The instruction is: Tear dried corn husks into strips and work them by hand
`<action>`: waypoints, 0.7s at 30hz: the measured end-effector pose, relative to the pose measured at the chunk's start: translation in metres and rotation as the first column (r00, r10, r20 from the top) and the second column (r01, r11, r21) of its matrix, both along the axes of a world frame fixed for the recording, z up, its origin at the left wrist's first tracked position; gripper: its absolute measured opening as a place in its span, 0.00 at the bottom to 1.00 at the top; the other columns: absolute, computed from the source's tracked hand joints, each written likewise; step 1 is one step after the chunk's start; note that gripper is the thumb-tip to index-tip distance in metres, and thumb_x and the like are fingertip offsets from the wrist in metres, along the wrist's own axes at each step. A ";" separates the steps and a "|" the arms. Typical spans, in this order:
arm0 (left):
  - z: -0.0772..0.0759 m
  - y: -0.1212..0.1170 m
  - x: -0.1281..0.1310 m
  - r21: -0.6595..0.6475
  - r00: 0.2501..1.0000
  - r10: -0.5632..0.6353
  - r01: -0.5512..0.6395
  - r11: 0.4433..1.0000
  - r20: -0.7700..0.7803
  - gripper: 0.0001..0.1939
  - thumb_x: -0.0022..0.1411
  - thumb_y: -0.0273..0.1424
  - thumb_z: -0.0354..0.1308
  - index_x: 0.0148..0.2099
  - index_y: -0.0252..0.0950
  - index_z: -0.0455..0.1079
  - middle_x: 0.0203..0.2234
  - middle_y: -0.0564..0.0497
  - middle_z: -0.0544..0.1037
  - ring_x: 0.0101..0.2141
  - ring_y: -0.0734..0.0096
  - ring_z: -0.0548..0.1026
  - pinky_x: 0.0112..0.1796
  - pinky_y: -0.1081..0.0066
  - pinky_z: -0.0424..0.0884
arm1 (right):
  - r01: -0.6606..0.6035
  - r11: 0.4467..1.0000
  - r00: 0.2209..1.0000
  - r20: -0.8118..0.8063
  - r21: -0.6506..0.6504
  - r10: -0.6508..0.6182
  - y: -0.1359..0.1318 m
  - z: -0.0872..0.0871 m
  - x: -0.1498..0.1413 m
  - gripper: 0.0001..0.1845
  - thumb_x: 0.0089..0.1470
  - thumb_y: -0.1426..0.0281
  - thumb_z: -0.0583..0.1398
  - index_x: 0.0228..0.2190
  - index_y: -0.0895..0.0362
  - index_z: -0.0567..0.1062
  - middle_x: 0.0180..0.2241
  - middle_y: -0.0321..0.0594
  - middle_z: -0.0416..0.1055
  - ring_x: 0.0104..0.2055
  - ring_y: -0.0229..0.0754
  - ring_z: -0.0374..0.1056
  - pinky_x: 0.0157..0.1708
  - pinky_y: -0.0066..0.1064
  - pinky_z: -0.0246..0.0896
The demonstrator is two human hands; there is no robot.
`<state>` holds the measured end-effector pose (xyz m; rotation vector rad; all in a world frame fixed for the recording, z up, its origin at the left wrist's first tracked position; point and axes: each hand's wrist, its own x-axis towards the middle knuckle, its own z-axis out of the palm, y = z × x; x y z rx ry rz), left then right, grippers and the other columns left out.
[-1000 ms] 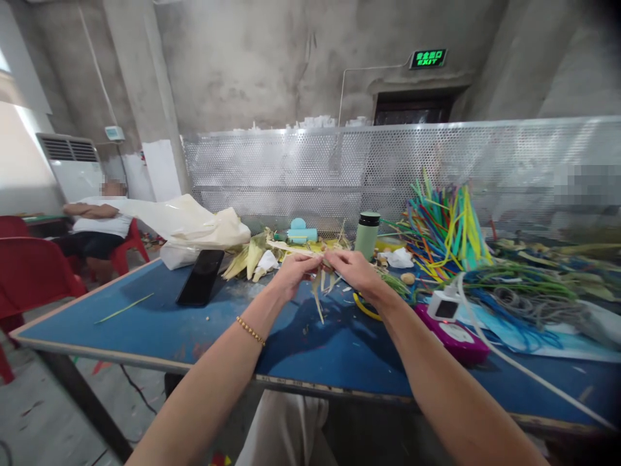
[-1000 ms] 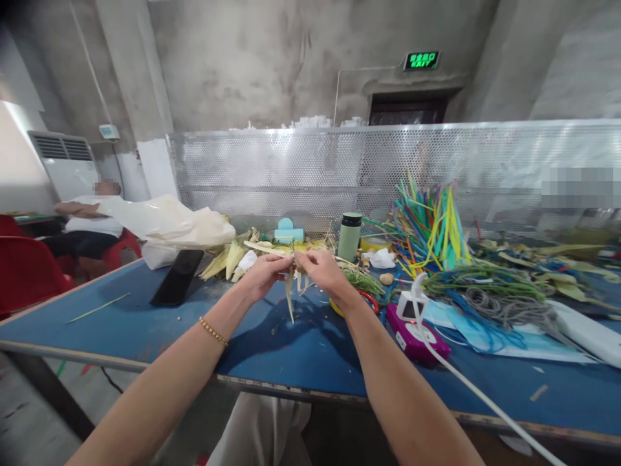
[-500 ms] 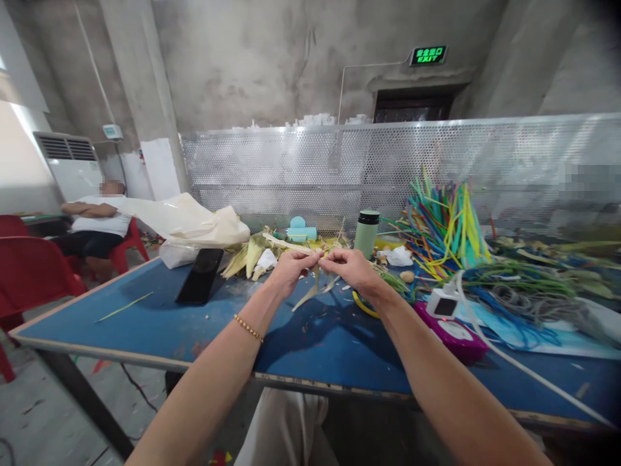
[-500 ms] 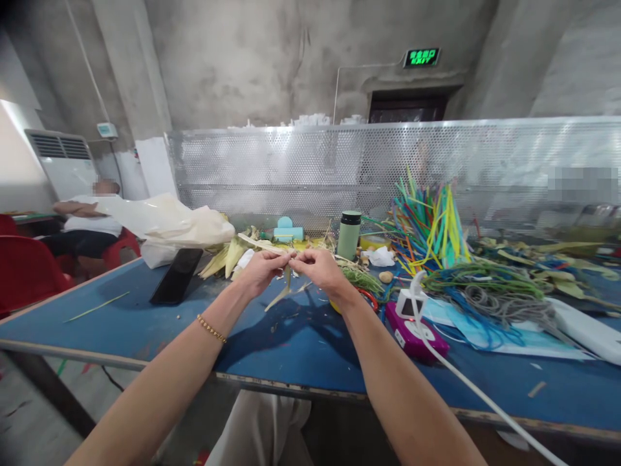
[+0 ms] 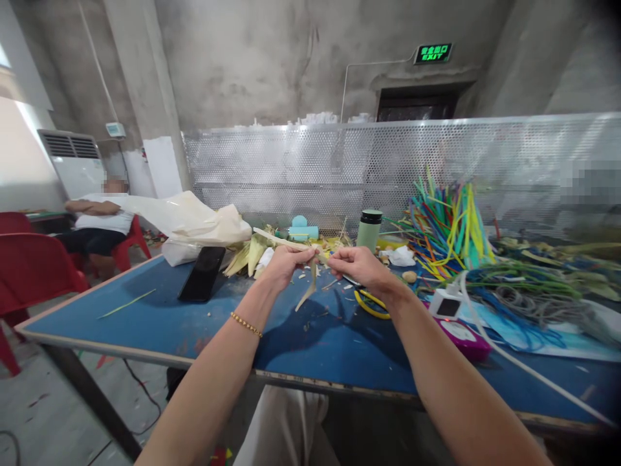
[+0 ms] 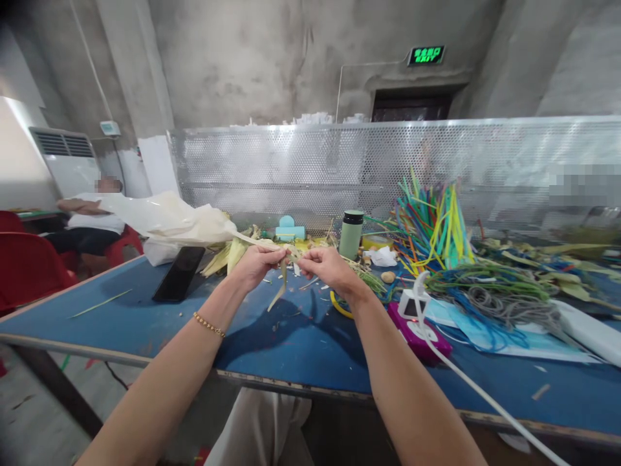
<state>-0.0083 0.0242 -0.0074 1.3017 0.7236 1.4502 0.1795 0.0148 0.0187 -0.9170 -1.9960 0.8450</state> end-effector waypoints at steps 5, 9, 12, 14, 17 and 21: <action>-0.002 0.007 -0.005 0.028 0.996 0.058 -0.060 0.998 0.064 0.14 0.41 0.35 0.70 0.29 0.30 0.77 0.21 0.48 0.76 0.23 0.76 0.69 0.24 0.73 0.56 | 0.015 0.996 0.990 0.141 0.086 -0.027 -0.001 0.002 0.005 0.17 0.50 0.60 0.59 0.18 0.58 0.67 0.19 0.33 0.61 0.23 0.32 0.54 0.24 0.28 0.46; -0.002 0.010 -0.010 0.027 0.987 0.128 -0.131 0.991 0.091 0.14 0.41 0.36 0.70 0.30 0.31 0.77 0.21 0.49 0.76 0.22 0.77 0.67 0.22 0.74 0.54 | 0.005 0.996 0.982 0.185 0.094 -0.022 -0.003 0.004 0.009 0.19 0.52 0.61 0.58 0.17 0.57 0.61 0.18 0.31 0.54 0.22 0.31 0.48 0.22 0.28 0.40; -0.002 0.010 -0.012 0.030 0.982 0.173 -0.175 0.984 0.073 0.14 0.41 0.35 0.70 0.30 0.31 0.78 0.23 0.49 0.76 0.22 0.78 0.66 0.22 0.75 0.53 | -0.003 0.999 0.990 0.140 0.033 -0.002 -0.008 0.008 0.008 0.17 0.52 0.61 0.59 0.20 0.58 0.65 0.20 0.32 0.58 0.23 0.32 0.51 0.23 0.28 0.45; -0.002 0.010 -0.013 0.035 0.982 0.171 -0.174 0.984 0.081 0.14 0.41 0.35 0.70 0.30 0.31 0.77 0.21 0.50 0.74 0.21 0.79 0.64 0.22 0.75 0.53 | -0.006 1.000 0.994 0.107 -0.021 0.008 -0.011 0.009 0.007 0.15 0.51 0.60 0.59 0.22 0.58 0.67 0.19 0.33 0.60 0.22 0.32 0.53 0.23 0.27 0.47; -0.003 0.012 -0.013 0.041 0.982 0.148 -0.154 0.987 0.117 0.14 0.40 0.35 0.70 0.29 0.31 0.77 0.18 0.52 0.71 0.20 0.80 0.62 0.21 0.75 0.52 | -0.050 0.992 0.996 0.067 -0.113 0.058 -0.013 0.009 0.006 0.15 0.51 0.61 0.60 0.22 0.58 0.67 0.15 0.30 0.59 0.18 0.31 0.53 0.20 0.27 0.48; -0.002 0.012 -0.014 0.010 0.979 0.130 -0.133 0.991 0.154 0.14 0.41 0.34 0.70 0.30 0.30 0.77 0.18 0.52 0.70 0.20 0.80 0.63 0.21 0.75 0.52 | -0.099 0.971 0.994 0.022 -0.216 0.106 -0.012 0.008 0.009 0.14 0.48 0.61 0.63 0.24 0.59 0.69 0.14 0.29 0.59 0.16 0.30 0.53 0.18 0.25 0.48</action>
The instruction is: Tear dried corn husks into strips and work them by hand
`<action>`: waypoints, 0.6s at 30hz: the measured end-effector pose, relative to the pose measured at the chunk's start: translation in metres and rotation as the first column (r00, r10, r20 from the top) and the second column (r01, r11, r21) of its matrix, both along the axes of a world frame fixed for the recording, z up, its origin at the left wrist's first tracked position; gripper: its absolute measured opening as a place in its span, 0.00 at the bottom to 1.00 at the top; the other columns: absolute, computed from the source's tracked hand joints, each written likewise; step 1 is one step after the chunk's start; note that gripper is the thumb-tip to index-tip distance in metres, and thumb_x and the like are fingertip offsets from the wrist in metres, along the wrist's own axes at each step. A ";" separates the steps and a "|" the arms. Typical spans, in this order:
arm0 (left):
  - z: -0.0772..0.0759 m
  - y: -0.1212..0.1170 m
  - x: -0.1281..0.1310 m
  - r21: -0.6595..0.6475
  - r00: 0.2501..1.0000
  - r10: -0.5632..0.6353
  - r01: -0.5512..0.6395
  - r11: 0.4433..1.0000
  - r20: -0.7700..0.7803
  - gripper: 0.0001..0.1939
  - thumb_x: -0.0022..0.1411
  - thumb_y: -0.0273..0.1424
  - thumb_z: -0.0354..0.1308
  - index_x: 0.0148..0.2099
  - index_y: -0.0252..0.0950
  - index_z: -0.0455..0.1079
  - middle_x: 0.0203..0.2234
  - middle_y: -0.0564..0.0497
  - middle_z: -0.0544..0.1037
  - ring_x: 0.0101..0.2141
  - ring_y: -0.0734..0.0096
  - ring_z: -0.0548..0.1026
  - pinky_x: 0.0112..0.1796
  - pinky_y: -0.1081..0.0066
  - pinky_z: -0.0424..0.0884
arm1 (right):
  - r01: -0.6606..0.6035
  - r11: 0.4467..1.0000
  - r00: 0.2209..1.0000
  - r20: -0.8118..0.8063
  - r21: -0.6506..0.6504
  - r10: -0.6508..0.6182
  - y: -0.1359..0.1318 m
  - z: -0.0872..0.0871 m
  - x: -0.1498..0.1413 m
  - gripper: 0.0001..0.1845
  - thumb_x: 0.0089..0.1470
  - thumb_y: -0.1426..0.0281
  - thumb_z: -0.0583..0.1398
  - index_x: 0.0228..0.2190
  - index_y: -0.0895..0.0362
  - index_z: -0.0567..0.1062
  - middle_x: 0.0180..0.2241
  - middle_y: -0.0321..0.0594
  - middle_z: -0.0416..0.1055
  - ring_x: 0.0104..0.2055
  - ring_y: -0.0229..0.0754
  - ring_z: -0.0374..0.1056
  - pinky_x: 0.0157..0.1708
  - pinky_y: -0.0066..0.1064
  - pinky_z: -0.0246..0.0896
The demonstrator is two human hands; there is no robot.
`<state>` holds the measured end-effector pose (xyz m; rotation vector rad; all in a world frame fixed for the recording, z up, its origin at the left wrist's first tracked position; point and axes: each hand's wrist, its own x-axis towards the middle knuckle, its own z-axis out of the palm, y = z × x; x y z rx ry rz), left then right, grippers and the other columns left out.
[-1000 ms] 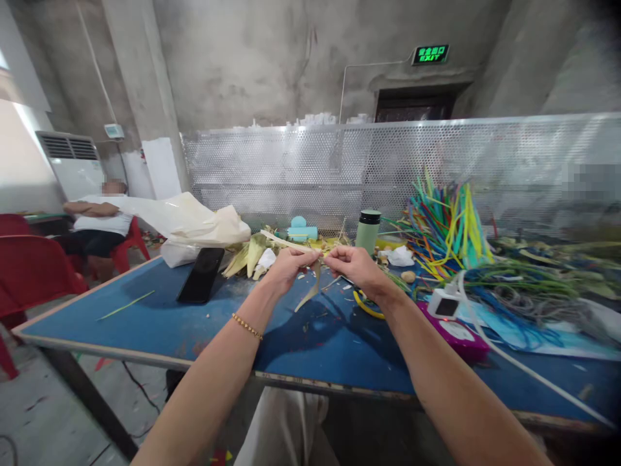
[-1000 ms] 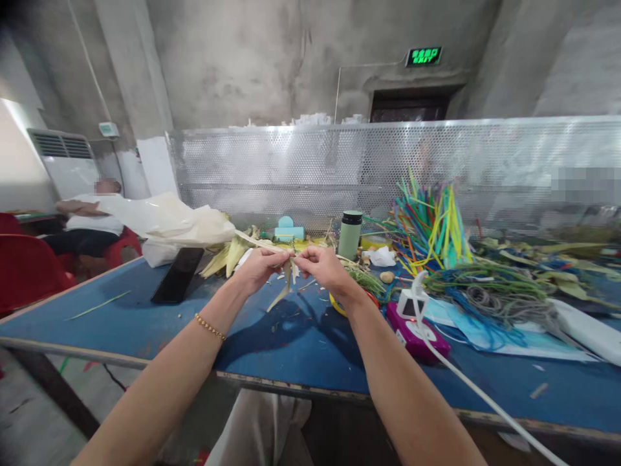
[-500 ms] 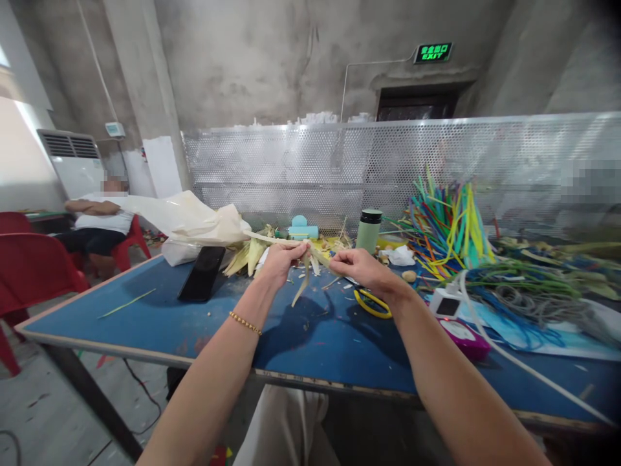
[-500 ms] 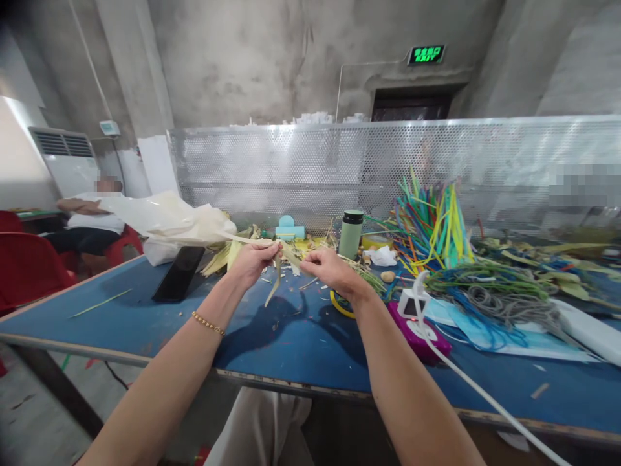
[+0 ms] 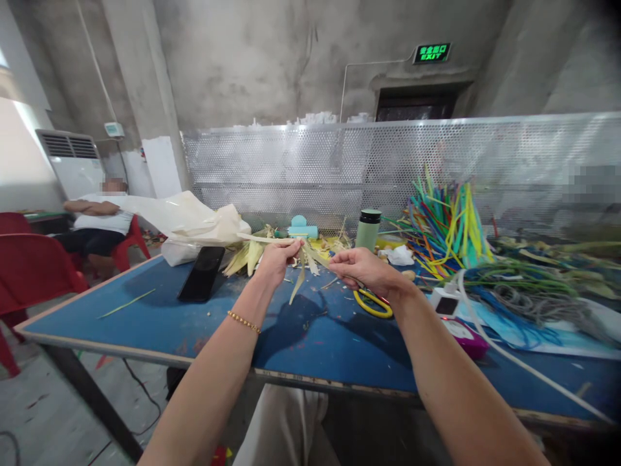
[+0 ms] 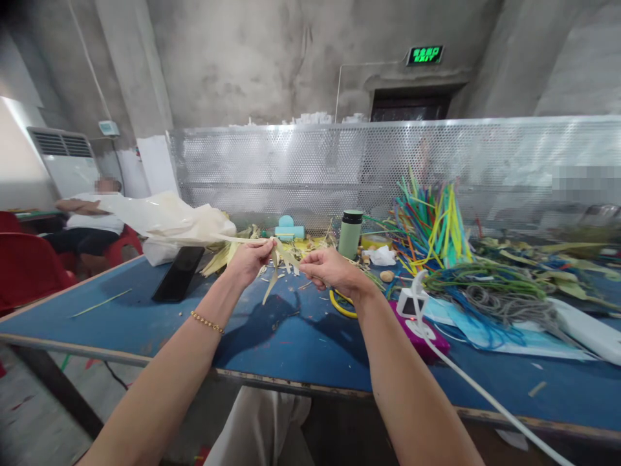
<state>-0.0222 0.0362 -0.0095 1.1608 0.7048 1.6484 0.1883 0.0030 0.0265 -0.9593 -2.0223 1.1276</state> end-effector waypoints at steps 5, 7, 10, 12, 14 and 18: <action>0.003 -0.006 0.002 -0.019 0.995 -0.090 0.091 0.996 0.045 0.13 0.41 0.32 0.70 0.29 0.30 0.76 0.17 0.54 0.68 0.19 0.81 0.60 0.21 0.75 0.53 | -0.040 0.999 0.998 0.039 -0.017 0.041 0.006 -0.003 0.003 0.13 0.46 0.62 0.64 0.23 0.59 0.70 0.15 0.30 0.59 0.17 0.29 0.53 0.18 0.25 0.48; 0.004 -0.009 0.003 -0.023 0.991 -0.124 0.125 0.992 0.049 0.13 0.42 0.32 0.70 0.29 0.29 0.76 0.18 0.54 0.68 0.19 0.81 0.60 0.22 0.75 0.54 | -0.029 1.000 0.997 0.066 -0.012 0.030 0.009 -0.005 0.002 0.15 0.47 0.63 0.63 0.19 0.58 0.66 0.14 0.29 0.57 0.16 0.29 0.51 0.17 0.25 0.46; 0.004 -0.010 0.005 -0.031 0.989 -0.136 0.138 0.990 0.056 0.13 0.41 0.31 0.71 0.30 0.29 0.75 0.19 0.52 0.70 0.21 0.80 0.63 0.23 0.75 0.57 | -0.001 0.999 0.994 0.106 -0.037 0.005 0.012 -0.009 -0.001 0.17 0.47 0.64 0.61 0.17 0.56 0.61 0.13 0.27 0.52 0.15 0.29 0.47 0.16 0.25 0.42; 0.004 -0.009 0.005 -0.032 0.989 -0.136 0.138 0.990 0.057 0.13 0.41 0.30 0.71 0.30 0.29 0.76 0.19 0.52 0.71 0.21 0.79 0.64 0.23 0.75 0.58 | 0.051 0.999 0.985 0.167 0.007 -0.052 0.014 -0.011 -0.001 0.17 0.48 0.64 0.59 0.16 0.56 0.60 0.13 0.27 0.50 0.15 0.29 0.45 0.16 0.26 0.39; 0.004 -0.008 0.005 -0.035 0.990 -0.134 0.135 0.990 0.045 0.13 0.42 0.31 0.71 0.30 0.29 0.76 0.19 0.52 0.71 0.21 0.79 0.64 0.23 0.75 0.58 | 0.103 0.985 0.961 0.240 0.139 -0.135 0.016 -0.012 -0.001 0.18 0.49 0.64 0.58 0.15 0.56 0.59 0.14 0.28 0.51 0.16 0.29 0.46 0.17 0.26 0.38; 0.000 -0.008 0.010 -0.031 0.992 -0.126 0.126 0.992 0.002 0.14 0.41 0.33 0.71 0.29 0.29 0.75 0.18 0.52 0.71 0.20 0.79 0.65 0.23 0.74 0.58 | 0.070 0.933 0.937 0.298 0.353 -0.183 0.019 -0.010 -0.003 0.13 0.46 0.65 0.60 0.17 0.58 0.67 0.18 0.33 0.62 0.22 0.34 0.56 0.22 0.27 0.47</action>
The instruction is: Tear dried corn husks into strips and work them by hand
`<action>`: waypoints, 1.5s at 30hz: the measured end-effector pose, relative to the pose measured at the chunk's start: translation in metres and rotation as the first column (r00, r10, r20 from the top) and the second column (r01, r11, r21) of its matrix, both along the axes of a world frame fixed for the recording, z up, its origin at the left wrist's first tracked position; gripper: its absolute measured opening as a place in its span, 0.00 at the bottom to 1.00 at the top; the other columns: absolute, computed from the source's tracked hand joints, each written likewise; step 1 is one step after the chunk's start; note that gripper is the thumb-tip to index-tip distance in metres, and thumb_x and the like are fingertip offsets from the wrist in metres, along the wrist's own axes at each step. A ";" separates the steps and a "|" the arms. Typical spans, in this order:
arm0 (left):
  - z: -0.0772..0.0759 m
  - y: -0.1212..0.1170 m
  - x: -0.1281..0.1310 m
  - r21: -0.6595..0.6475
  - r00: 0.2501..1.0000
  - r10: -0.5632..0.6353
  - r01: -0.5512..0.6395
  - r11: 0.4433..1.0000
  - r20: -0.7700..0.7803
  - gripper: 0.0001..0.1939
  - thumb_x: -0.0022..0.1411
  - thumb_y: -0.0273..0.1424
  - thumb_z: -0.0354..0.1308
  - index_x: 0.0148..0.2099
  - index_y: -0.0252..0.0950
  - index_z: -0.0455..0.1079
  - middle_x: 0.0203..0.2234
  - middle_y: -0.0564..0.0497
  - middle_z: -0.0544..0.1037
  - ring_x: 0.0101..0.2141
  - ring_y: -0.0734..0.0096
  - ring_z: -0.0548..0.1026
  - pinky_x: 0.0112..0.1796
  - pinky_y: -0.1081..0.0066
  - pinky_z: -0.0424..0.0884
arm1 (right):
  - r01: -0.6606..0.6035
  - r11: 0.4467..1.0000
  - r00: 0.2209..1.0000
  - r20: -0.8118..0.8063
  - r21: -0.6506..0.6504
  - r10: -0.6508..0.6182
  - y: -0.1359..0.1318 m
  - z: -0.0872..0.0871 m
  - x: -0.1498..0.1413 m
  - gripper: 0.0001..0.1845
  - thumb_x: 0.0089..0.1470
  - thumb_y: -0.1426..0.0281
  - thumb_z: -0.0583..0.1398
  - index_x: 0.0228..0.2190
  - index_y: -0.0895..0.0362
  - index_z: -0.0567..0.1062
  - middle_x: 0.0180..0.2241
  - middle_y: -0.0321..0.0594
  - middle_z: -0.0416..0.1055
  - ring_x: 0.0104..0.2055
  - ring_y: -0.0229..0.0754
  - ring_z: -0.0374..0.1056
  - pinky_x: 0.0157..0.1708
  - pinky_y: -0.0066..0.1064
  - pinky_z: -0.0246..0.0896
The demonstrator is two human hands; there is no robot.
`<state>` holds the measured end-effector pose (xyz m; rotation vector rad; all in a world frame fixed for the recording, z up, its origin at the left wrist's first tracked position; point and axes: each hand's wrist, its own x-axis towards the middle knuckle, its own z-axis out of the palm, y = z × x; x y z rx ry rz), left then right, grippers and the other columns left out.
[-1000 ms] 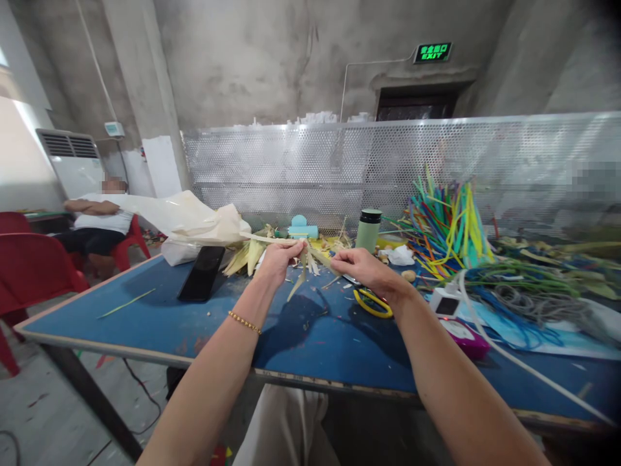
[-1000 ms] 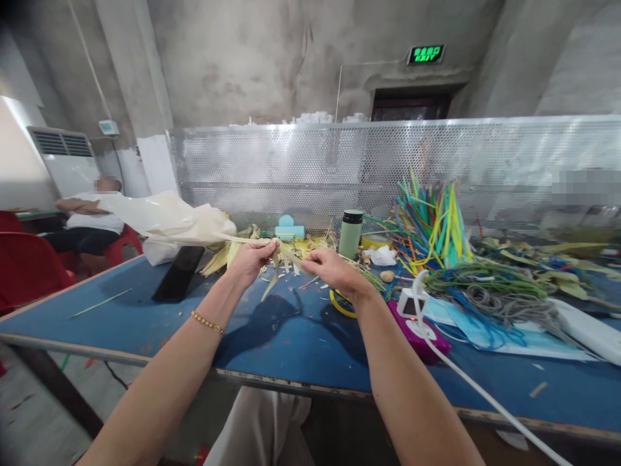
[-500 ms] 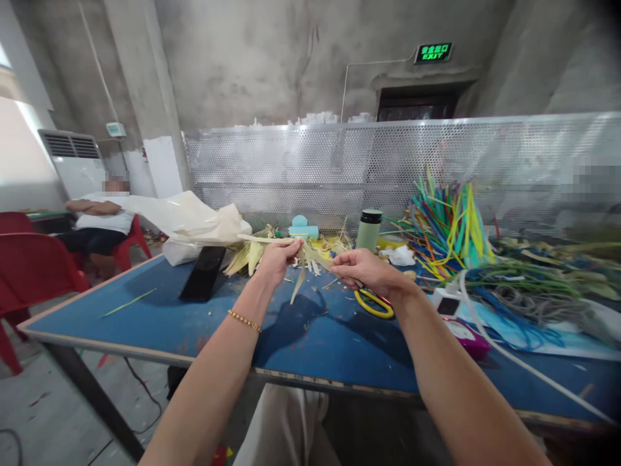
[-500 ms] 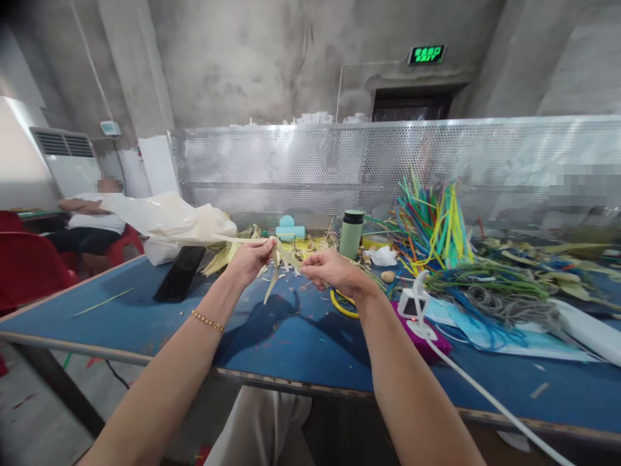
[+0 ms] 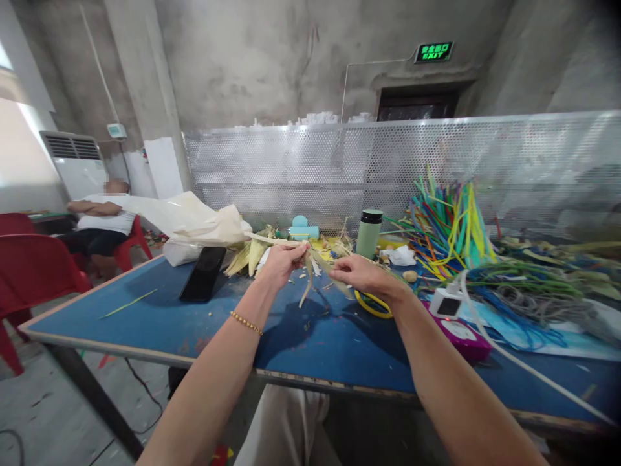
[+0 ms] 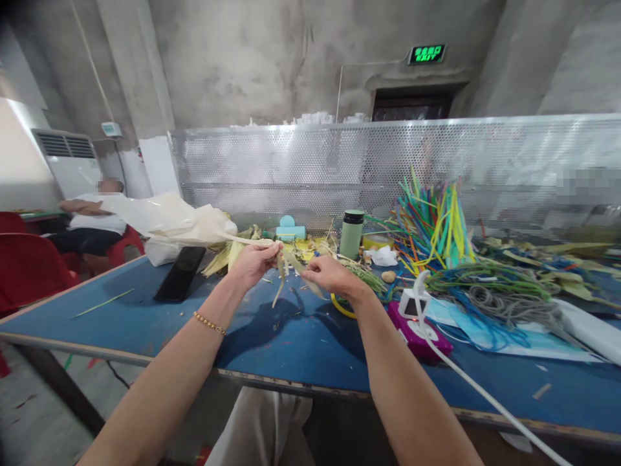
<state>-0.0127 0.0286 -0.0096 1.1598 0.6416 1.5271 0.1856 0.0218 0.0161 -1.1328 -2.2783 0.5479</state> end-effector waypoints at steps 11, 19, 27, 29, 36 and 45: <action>-0.003 -0.007 0.014 0.032 0.994 -0.043 0.047 0.998 -0.099 0.14 0.40 0.32 0.71 0.30 0.28 0.77 0.23 0.46 0.76 0.24 0.73 0.70 0.26 0.72 0.61 | -0.131 0.988 0.920 -0.382 -0.084 0.089 0.001 -0.007 -0.014 0.18 0.47 0.56 0.62 0.24 0.59 0.72 0.21 0.37 0.70 0.24 0.35 0.64 0.26 0.27 0.56; -0.001 -0.008 0.015 0.056 0.998 -0.034 0.037 0.998 -0.045 0.13 0.40 0.33 0.71 0.28 0.29 0.76 0.20 0.49 0.74 0.22 0.77 0.66 0.25 0.73 0.59 | -0.085 0.996 0.934 -0.352 -0.035 0.067 0.001 -0.008 -0.014 0.18 0.47 0.56 0.62 0.20 0.60 0.72 0.16 0.32 0.62 0.19 0.32 0.55 0.20 0.26 0.48; 0.001 -0.007 0.015 0.026 0.998 -0.021 0.020 0.999 0.061 0.12 0.40 0.30 0.72 0.27 0.29 0.76 0.19 0.51 0.73 0.22 0.79 0.67 0.25 0.75 0.63 | -0.063 0.990 0.934 -0.357 -0.126 0.014 0.001 -0.008 -0.015 0.20 0.45 0.56 0.63 0.17 0.59 0.68 0.15 0.33 0.64 0.18 0.32 0.57 0.19 0.26 0.50; 0.002 -0.006 0.013 0.011 0.994 -0.006 0.005 1.000 0.108 0.11 0.41 0.28 0.71 0.28 0.29 0.75 0.20 0.51 0.74 0.22 0.79 0.69 0.26 0.75 0.64 | -0.080 0.983 0.934 -0.356 -0.166 0.016 0.000 -0.007 -0.014 0.20 0.43 0.56 0.64 0.16 0.58 0.67 0.14 0.33 0.63 0.17 0.32 0.56 0.18 0.26 0.50; 0.008 0.003 -0.003 -0.117 0.942 0.089 -0.053 0.992 0.324 0.05 0.47 0.21 0.66 0.29 0.29 0.74 0.20 0.53 0.74 0.23 0.81 0.70 0.28 0.77 0.68 | 0.046 0.986 0.982 -0.175 -0.158 -0.074 0.008 -0.011 -0.006 0.15 0.46 0.63 0.62 0.16 0.57 0.67 0.15 0.34 0.64 0.18 0.34 0.60 0.20 0.27 0.53; 0.003 0.001 0.004 -0.014 0.977 0.103 -0.102 0.995 0.186 0.10 0.44 0.28 0.69 0.29 0.30 0.74 0.20 0.52 0.74 0.22 0.78 0.70 0.28 0.74 0.66 | 0.162 0.943 0.986 -0.074 0.292 -0.146 0.010 -0.009 -0.010 0.09 0.51 0.67 0.58 0.27 0.58 0.76 0.31 0.42 0.74 0.32 0.40 0.66 0.33 0.29 0.56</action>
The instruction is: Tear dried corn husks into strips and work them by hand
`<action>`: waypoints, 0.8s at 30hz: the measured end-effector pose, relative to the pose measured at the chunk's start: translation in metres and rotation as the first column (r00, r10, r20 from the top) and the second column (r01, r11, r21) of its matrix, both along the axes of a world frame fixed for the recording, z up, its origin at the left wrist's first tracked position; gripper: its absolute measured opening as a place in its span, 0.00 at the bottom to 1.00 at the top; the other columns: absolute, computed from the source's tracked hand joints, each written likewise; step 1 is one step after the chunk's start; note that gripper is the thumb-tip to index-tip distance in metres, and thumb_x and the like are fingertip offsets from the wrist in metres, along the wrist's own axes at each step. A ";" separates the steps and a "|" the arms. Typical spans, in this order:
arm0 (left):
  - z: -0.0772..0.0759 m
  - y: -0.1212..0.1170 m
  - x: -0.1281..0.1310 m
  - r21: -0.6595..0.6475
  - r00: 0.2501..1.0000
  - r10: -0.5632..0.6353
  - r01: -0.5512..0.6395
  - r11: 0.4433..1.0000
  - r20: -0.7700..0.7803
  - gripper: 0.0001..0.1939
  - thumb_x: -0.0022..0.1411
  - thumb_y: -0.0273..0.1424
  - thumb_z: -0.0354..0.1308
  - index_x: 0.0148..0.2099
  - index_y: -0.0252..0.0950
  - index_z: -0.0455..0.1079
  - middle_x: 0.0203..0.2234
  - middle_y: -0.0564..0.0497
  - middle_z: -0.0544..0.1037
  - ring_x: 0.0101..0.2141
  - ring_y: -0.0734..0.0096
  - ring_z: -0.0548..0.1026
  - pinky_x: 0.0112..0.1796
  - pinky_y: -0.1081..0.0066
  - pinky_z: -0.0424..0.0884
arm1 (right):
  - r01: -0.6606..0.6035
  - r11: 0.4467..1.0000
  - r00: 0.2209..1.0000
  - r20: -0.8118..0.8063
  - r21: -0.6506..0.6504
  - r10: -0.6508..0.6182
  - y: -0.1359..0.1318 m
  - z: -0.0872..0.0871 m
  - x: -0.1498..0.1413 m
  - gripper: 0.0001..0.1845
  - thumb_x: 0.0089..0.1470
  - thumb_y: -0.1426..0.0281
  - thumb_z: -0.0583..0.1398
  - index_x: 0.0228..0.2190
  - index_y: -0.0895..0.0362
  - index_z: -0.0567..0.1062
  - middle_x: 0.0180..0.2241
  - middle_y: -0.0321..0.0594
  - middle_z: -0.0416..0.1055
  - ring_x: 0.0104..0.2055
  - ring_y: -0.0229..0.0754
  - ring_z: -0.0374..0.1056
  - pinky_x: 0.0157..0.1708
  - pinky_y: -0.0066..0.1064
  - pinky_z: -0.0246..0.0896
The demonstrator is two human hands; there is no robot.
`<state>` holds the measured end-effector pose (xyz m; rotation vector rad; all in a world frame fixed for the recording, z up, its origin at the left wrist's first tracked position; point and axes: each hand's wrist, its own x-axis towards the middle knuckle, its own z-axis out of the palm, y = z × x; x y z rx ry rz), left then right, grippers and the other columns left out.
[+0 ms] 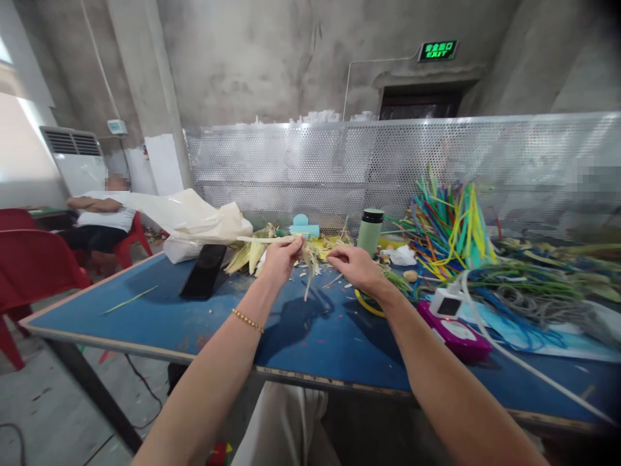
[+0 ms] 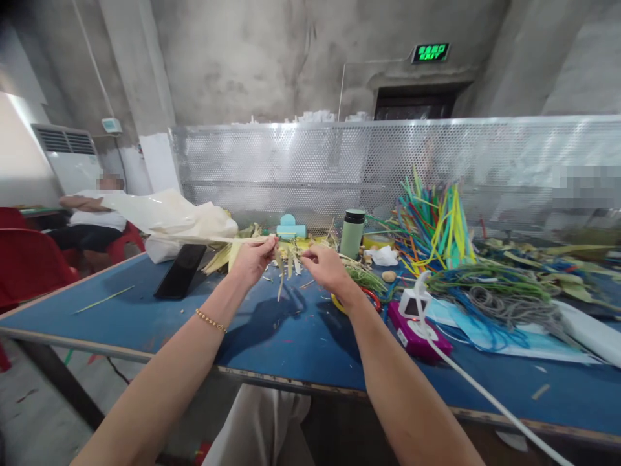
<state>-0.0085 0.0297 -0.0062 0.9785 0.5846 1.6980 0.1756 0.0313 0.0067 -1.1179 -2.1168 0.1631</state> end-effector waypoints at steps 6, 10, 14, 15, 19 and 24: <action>-0.010 -0.003 0.015 0.090 0.982 0.045 -0.029 0.996 -0.185 0.11 0.40 0.31 0.70 0.27 0.31 0.76 0.22 0.50 0.76 0.25 0.74 0.70 0.29 0.72 0.64 | -0.330 0.905 0.928 -0.266 -0.268 0.260 -0.003 -0.008 -0.018 0.20 0.52 0.56 0.57 0.21 0.59 0.74 0.23 0.38 0.72 0.27 0.38 0.65 0.29 0.29 0.58; -0.009 -0.004 0.015 0.128 0.956 0.143 -0.113 0.985 -0.256 0.09 0.41 0.31 0.68 0.28 0.33 0.78 0.26 0.50 0.77 0.27 0.74 0.69 0.29 0.73 0.61 | -0.383 0.874 0.880 -0.407 -0.300 0.246 -0.004 -0.012 -0.020 0.16 0.48 0.58 0.61 0.21 0.60 0.74 0.22 0.39 0.72 0.25 0.37 0.65 0.29 0.29 0.59; -0.008 -0.002 0.012 0.122 0.966 0.140 -0.116 0.986 -0.215 0.10 0.42 0.33 0.69 0.28 0.32 0.77 0.23 0.51 0.75 0.24 0.76 0.66 0.26 0.73 0.59 | -0.372 0.856 0.879 -0.431 -0.359 0.202 -0.009 -0.009 -0.021 0.15 0.45 0.60 0.64 0.20 0.60 0.73 0.17 0.35 0.68 0.20 0.34 0.61 0.23 0.27 0.56; -0.008 -0.001 0.011 0.125 0.973 0.143 -0.121 0.985 -0.184 0.11 0.41 0.33 0.69 0.28 0.32 0.77 0.22 0.51 0.75 0.24 0.77 0.65 0.26 0.73 0.59 | -0.378 0.839 0.876 -0.444 -0.391 0.188 -0.010 -0.009 -0.021 0.15 0.44 0.60 0.64 0.21 0.60 0.73 0.16 0.34 0.67 0.19 0.33 0.60 0.22 0.27 0.56; -0.008 0.002 0.010 0.124 0.986 0.149 -0.139 0.982 -0.075 0.13 0.39 0.34 0.71 0.27 0.33 0.75 0.23 0.52 0.75 0.25 0.77 0.67 0.29 0.73 0.62 | -0.468 0.735 0.832 -0.524 -0.491 0.180 -0.009 -0.012 -0.022 0.15 0.42 0.61 0.66 0.21 0.61 0.73 0.15 0.34 0.67 0.17 0.31 0.59 0.18 0.24 0.54; -0.005 0.005 0.002 0.065 0.986 0.163 -0.165 0.984 0.035 0.12 0.39 0.30 0.71 0.28 0.31 0.75 0.24 0.51 0.76 0.26 0.78 0.69 0.29 0.74 0.62 | -0.501 0.616 0.855 -0.459 -0.608 0.242 -0.015 -0.017 -0.021 0.16 0.43 0.60 0.66 0.23 0.62 0.74 0.17 0.37 0.71 0.16 0.31 0.62 0.17 0.23 0.54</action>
